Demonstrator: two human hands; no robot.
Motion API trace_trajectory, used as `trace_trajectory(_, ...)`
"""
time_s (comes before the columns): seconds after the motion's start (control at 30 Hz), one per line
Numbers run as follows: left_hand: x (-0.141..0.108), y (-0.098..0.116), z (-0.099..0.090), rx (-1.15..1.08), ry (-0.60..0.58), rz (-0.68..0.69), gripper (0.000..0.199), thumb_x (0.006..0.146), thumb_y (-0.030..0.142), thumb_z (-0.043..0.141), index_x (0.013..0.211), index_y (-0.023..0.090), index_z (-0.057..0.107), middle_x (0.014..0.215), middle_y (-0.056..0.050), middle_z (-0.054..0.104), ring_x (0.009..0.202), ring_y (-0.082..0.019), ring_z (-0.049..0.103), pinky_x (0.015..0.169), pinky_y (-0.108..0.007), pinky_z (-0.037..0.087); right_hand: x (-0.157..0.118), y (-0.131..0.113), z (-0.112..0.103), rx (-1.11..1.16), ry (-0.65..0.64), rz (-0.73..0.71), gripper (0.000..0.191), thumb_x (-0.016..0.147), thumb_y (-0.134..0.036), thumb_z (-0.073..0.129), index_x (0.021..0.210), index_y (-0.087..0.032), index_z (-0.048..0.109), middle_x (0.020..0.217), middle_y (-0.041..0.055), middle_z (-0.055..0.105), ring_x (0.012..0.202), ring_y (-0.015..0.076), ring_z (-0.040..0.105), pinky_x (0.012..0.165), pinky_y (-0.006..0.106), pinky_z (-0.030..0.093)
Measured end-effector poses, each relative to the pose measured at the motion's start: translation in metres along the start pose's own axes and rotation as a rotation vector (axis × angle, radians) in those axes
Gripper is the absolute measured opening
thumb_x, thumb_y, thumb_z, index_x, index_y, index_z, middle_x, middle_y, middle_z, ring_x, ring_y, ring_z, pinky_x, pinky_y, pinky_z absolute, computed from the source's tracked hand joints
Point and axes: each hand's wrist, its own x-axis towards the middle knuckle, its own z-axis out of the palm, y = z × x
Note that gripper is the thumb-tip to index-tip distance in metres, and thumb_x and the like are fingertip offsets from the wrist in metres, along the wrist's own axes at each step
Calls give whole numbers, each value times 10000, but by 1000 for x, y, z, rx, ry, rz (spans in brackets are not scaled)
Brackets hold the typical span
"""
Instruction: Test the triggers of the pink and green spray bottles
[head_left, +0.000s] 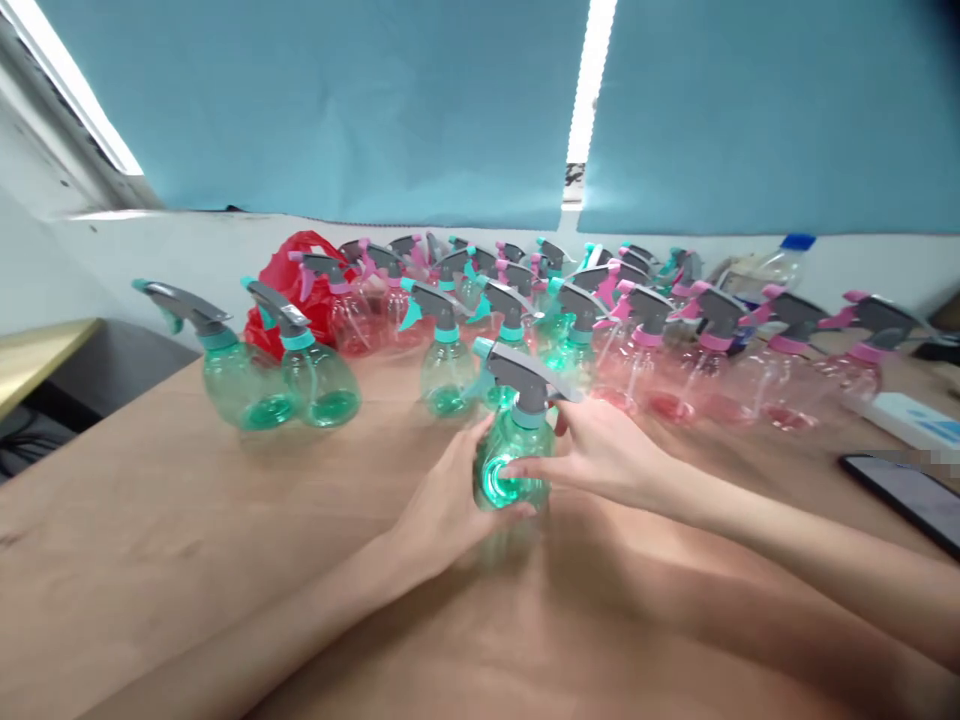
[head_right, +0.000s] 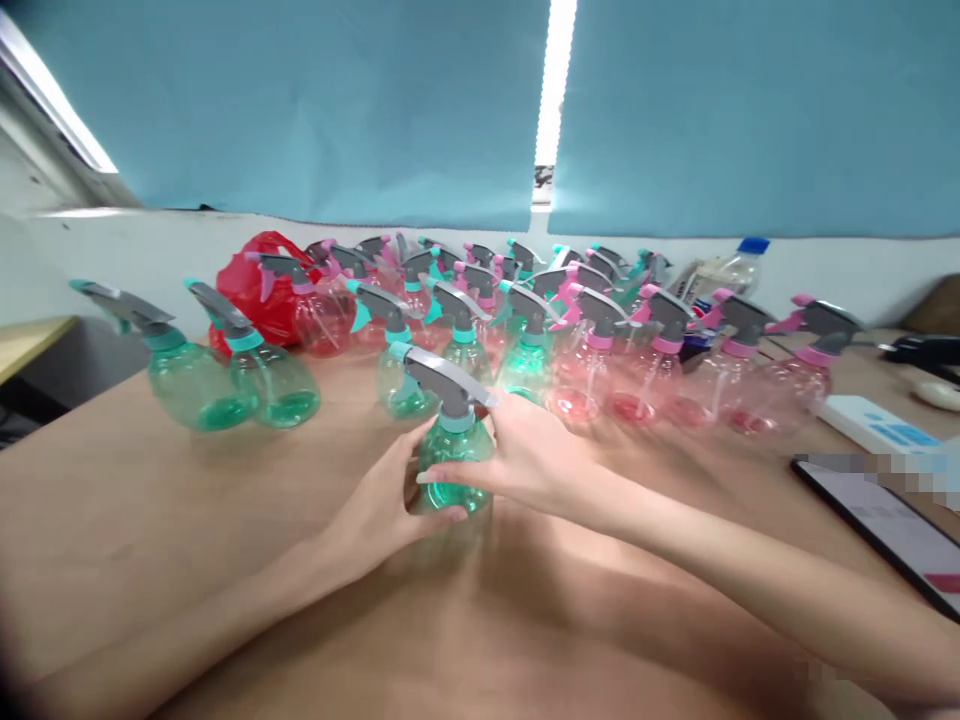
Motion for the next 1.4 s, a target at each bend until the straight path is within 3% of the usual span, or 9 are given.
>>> trace_trajectory(0.17, 18, 19, 28, -142, -97, 78, 954, 708, 392, 796, 1455, 299, 210, 1463, -109, 367, 1327, -331, 382, 1045, -519, 378, -14, 31, -24, 312, -39, -122, 640, 732, -482, 718, 1299, -309, 477, 1208, 36, 597, 1123, 249, 552, 902, 380, 486)
trace_trajectory(0.3, 37, 32, 47, -155, -180, 154, 957, 700, 468, 793, 1457, 284, 239, 1468, -112, 369, 1342, -351, 348, 1073, -543, 330, -26, 47, -36, 406, 52, -74, 702, 744, -434, 720, 1361, -309, 408, 1122, 45, 621, 1000, 230, 617, 847, 382, 529)
trace_trajectory(0.47, 57, 46, 67, -250, -280, 202, 880, 700, 449, 796, 1411, 237, 322, 1415, -129, 432, 1322, -352, 379, 1083, -529, 330, -35, 53, -52, 420, 78, 43, 413, 780, -381, 669, 1165, -268, 569, 878, 30, 681, 752, 217, 653, 719, 389, 558)
trace_trajectory(0.6, 65, 52, 75, -295, -295, 231, 894, 699, 408, 804, 1426, 267, 303, 1442, -105, 408, 1340, -346, 353, 1090, -530, 327, -36, 59, -59, 428, 69, -6, 69, 801, -302, 585, 813, -241, 614, 958, 45, 690, 880, 213, 651, 837, 378, 533)
trace_trajectory(0.73, 65, 47, 77, -232, -308, 188, 952, 685, 410, 819, 1449, 280, 264, 1437, -113, 413, 1312, -344, 392, 1062, -525, 361, -34, 64, -61, 406, 33, -12, 52, 732, -240, 523, 764, -256, 561, 758, 17, 646, 686, 182, 605, 670, 336, 533)
trace_trajectory(0.87, 60, 36, 72, -90, -347, 216, 856, 788, 453, 727, 1461, 254, 238, 1391, -113, 462, 1276, -298, 443, 1039, -469, 398, -32, 66, -61, 416, 36, -41, 65, 688, -184, 493, 691, -249, 488, 562, -50, 443, 438, 95, 347, 430, 257, 375)
trace_trajectory(1.0, 55, 24, 61, 93, -369, 219, 672, 891, 495, 576, 1448, 238, 302, 1445, -128, 409, 1335, -303, 366, 1062, -487, 359, -30, 63, -62, 386, 70, -13, 135, 641, -180, 480, 572, -243, 382, 501, -54, 291, 434, 97, 268, 406, 255, 306)
trace_trajectory(1.17, 53, 9, 57, 295, -291, 175, 595, 941, 583, 387, 1369, 173, 443, 1430, -173, 418, 1322, -340, 375, 1050, -534, 346, -30, 58, -64, 327, 69, 33, 203, 644, -208, 454, 514, -235, 300, 459, -41, 270, 404, 95, 255, 375, 259, 252)
trace_trajectory(1.4, 55, 9, 58, 404, -288, 210, 559, 964, 512, 382, 1367, 132, 450, 1422, -184, 427, 1325, -337, 371, 1054, -519, 350, -31, 58, -63, 333, 59, 52, 137, 661, -182, 440, 588, -229, 335, 460, -61, 248, 399, 80, 247, 352, 228, 219)
